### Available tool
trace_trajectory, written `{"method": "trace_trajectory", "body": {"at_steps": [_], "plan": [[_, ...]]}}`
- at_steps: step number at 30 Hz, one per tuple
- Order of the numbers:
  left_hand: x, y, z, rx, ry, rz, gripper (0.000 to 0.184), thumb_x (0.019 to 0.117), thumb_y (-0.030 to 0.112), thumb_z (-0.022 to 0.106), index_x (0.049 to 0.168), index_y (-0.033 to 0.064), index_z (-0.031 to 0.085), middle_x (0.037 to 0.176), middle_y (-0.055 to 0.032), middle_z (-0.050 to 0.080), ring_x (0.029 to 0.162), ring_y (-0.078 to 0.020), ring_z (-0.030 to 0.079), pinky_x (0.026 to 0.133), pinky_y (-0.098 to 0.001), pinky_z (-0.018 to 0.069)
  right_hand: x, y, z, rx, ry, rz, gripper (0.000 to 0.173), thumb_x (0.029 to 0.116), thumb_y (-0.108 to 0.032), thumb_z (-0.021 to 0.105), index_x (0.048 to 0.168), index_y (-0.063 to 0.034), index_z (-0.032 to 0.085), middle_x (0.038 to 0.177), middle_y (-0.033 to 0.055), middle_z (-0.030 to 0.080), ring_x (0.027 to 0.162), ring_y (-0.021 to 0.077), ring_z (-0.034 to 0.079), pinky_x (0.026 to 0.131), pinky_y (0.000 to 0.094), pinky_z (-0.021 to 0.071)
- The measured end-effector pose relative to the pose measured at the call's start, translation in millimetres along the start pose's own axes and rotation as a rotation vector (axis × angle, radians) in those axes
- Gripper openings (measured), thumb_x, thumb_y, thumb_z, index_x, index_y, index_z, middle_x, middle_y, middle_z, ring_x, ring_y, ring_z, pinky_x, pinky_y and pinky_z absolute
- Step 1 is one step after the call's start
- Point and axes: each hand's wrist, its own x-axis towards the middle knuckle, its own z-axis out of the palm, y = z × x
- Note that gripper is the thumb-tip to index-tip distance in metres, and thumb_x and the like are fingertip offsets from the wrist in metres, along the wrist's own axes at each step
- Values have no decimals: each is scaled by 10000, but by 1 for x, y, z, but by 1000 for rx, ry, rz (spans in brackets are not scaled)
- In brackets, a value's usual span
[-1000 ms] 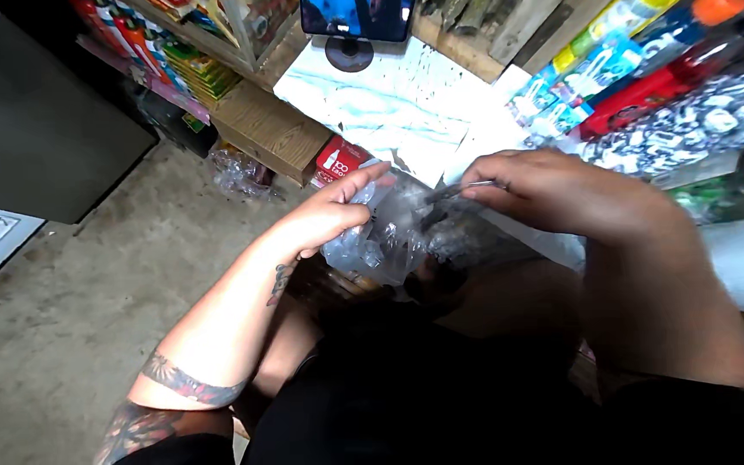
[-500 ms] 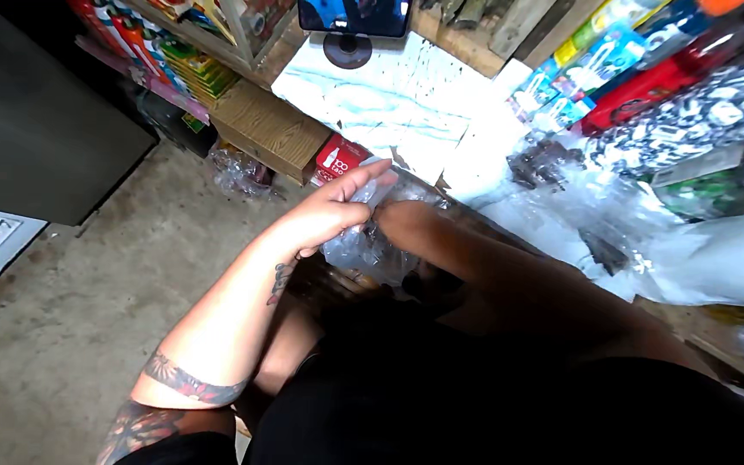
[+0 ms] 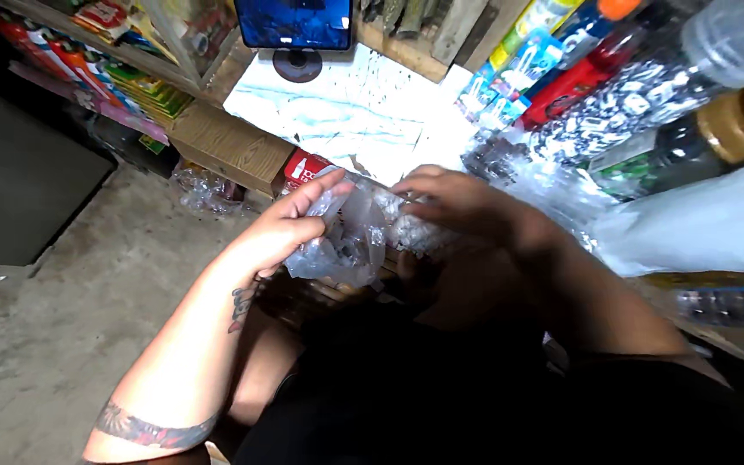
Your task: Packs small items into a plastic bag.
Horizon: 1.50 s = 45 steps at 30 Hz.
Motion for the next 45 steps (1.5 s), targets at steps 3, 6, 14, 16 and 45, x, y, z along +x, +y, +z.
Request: {"method": "trace_trajectory", "body": {"at_steps": [3,6,14,16,45], "plan": [[-1,2,0,5,18,-4,773,840,1,464,1592,115,325,1509,9,529,866,-18,619,616,-180,476,-45,47,-24,-169,134,201,286,1023,-140,606,1274,-29,687,1273,230,664,1192,409,639,1039,597,494],[-1,1,0,26,13,-7,770,843,25,474,1592,119,324,1513,6,525,1044,-43,634,733,-207,522,-87,83,-37,-302,194,518,312,1026,-113,602,1309,-1,668,1369,284,610,1324,507,531,1112,691,381],[1,0,1,17,8,-17,763,846,14,472,1589,112,332,1497,13,542,833,-7,606,606,-175,458,-128,115,-15,-341,340,811,389,1010,-238,674,1308,12,653,1385,299,581,1326,539,491,1098,716,347],[2,-2,1,9,11,-9,762,845,17,478,1588,107,332,1482,12,557,766,4,582,574,-167,440,-126,112,-15,-351,405,811,273,1025,-189,636,1203,6,707,1333,282,622,1299,512,526,1088,694,371],[-1,0,0,-12,30,-6,772,833,11,478,1586,104,335,1466,5,563,797,-12,593,578,-172,447,-108,20,-93,-448,555,645,366,1111,-199,397,1301,71,553,1251,395,580,1148,592,587,957,727,440]]}}
